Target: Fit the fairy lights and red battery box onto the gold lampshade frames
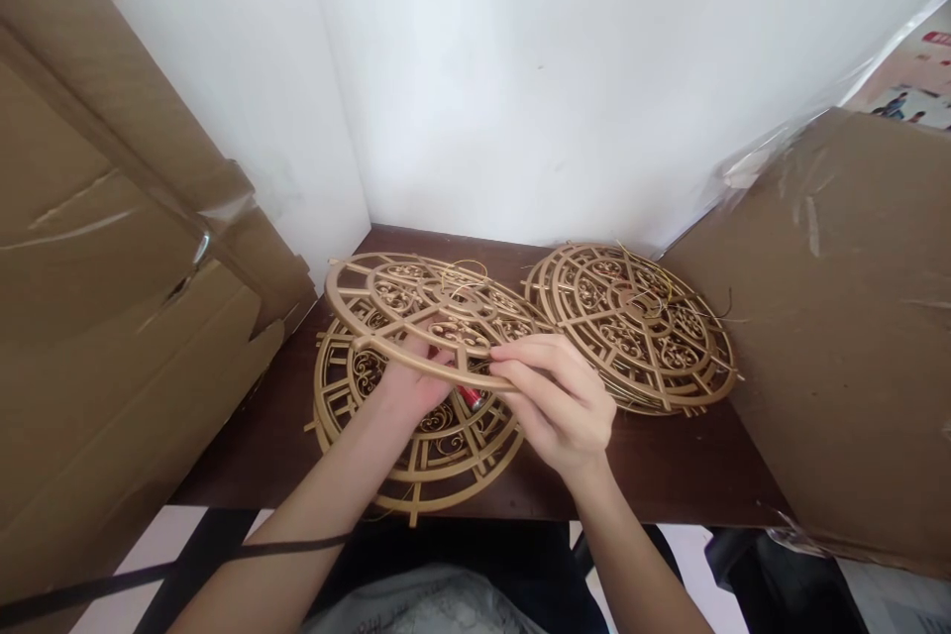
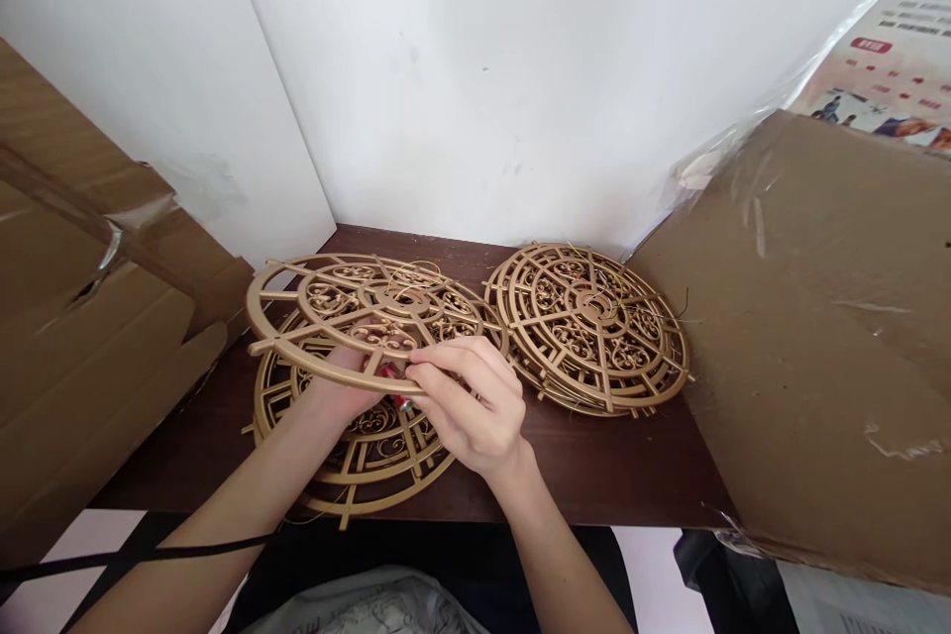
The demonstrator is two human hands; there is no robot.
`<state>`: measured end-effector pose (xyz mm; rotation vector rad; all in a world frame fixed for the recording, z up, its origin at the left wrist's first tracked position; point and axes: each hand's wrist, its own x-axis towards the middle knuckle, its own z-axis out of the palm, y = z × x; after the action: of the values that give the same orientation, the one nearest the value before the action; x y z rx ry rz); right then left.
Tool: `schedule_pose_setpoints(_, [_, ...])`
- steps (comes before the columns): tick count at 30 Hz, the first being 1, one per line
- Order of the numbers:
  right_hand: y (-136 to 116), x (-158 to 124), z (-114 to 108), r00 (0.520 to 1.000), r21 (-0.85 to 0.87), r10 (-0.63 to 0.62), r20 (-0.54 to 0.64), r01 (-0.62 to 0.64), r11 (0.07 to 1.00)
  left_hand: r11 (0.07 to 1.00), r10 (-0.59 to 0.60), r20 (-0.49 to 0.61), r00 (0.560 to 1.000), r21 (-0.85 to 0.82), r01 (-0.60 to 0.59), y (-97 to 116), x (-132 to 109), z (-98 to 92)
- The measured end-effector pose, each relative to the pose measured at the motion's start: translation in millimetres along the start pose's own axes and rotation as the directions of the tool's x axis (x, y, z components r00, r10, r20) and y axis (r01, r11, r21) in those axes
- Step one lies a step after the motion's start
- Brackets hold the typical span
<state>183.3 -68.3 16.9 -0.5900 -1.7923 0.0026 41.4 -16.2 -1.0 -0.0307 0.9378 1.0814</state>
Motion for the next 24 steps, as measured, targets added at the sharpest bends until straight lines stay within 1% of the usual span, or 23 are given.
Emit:
schedule_pose_setpoints(1, [0.0, 0.1, -0.1, 1.000, -0.002, 0.002, -0.002, -0.002, 1.000, 0.999, -0.022, 0.036, 0.999, -0.034, 0.024, -1.4, -3.2, 1.3])
schedule_pose_setpoints(2, [0.0, 0.2, -0.5, 1.000, -0.006, 0.006, -0.004, -0.006, 1.000, 0.997, -0.033, 0.094, 0.995, -0.062, 0.039, -2.6, -7.2, 2.3])
schedule_pose_setpoints(4, [0.3, 0.4, -2.0, 1.000, -0.015, 0.017, -0.007, -0.017, 1.000, 0.994, -0.020, 0.220, 0.975, -0.104, 0.044, -3.6, -16.9, 2.8])
schedule_pose_setpoints(5, [0.5, 0.5, -3.0, 1.000, -0.018, 0.022, -0.011, -0.022, 1.000, 0.992, -0.003, 0.265, 0.964, -0.117, 0.035, -3.3, -22.1, 2.1])
schedule_pose_setpoints(7, [1.3, 0.7, -4.8, 0.999, -0.020, 0.028, -0.022, -0.028, 0.999, 0.991, -0.025, 0.312, 0.950, -0.119, 0.065, -1.0, -32.0, -1.5])
schedule_pose_setpoints(8, [1.8, 0.8, -5.4, 0.999, -0.019, 0.029, -0.028, -0.030, 0.999, 0.989, -0.027, 0.323, 0.946, -0.131, 0.073, 0.9, -36.4, -4.5])
schedule_pose_setpoints(10, [2.9, 0.8, -6.0, 0.999, -0.019, 0.030, -0.038, -0.031, 0.999, 0.990, 0.022, 0.340, 0.940, -0.141, 0.028, 6.2, -43.6, -12.8])
schedule_pose_setpoints(12, [4.0, 0.5, -5.9, 0.999, -0.023, 0.029, -0.040, -0.030, 0.999, 0.996, 0.047, 0.340, 0.939, -0.089, -0.017, 12.7, -49.1, -23.6])
schedule_pose_setpoints(15, [5.1, -0.2, -5.8, 0.999, -0.031, 0.023, -0.040, -0.025, 0.999, 0.995, 0.093, 0.289, 0.953, 0.004, -0.098, 22.9, -56.4, -42.6])
schedule_pose_setpoints(17, [5.4, -0.3, -6.1, 0.999, -0.031, 0.020, -0.041, -0.022, 0.999, 0.976, 0.165, 0.215, 0.963, 0.108, -0.191, 28.7, -61.5, -56.2])
schedule_pose_setpoints(18, [5.5, -0.3, -6.2, 0.999, -0.029, 0.017, -0.038, -0.018, 0.999, 0.949, 0.224, 0.178, 0.958, 0.185, -0.256, 31.1, -64.2, -63.3])
schedule_pose_setpoints(19, [5.6, -0.2, -6.4, 0.999, -0.028, 0.014, -0.035, -0.015, 1.000, 0.901, 0.292, 0.152, 0.944, 0.288, -0.325, 33.3, -66.9, -70.6])
schedule_pose_setpoints(20, [5.7, -0.1, -6.4, 1.000, -0.028, 0.011, -0.029, -0.011, 1.000, 0.826, 0.371, 0.137, 0.918, 0.404, -0.394, 35.4, -69.5, -77.8])
schedule_pose_setpoints(21, [5.8, -0.1, -6.4, 1.000, -0.030, 0.006, -0.023, -0.007, 1.000, 0.732, 0.437, 0.132, 0.890, 0.523, -0.437, 37.5, -72.0, -85.0])
schedule_pose_setpoints(22, [5.9, -0.2, -6.3, 1.000, -0.035, 0.002, -0.018, -0.003, 0.999, 0.644, 0.464, 0.137, 0.875, 0.626, -0.440, 39.8, -74.3, -91.8])
schedule_pose_setpoints(23, [6.0, -0.5, -6.2, 1.000, -0.040, 0.001, -0.013, -0.001, 0.999, 0.555, 0.468, 0.131, 0.874, 0.727, -0.405, 42.5, -76.3, -98.0])
schedule_pose_setpoints(24, [6.2, -1.0, -6.0, 1.000, -0.046, 0.002, -0.009, -0.003, 0.999, 0.447, 0.491, 0.112, 0.864, 0.818, -0.361, 45.6, -78.1, -103.3])
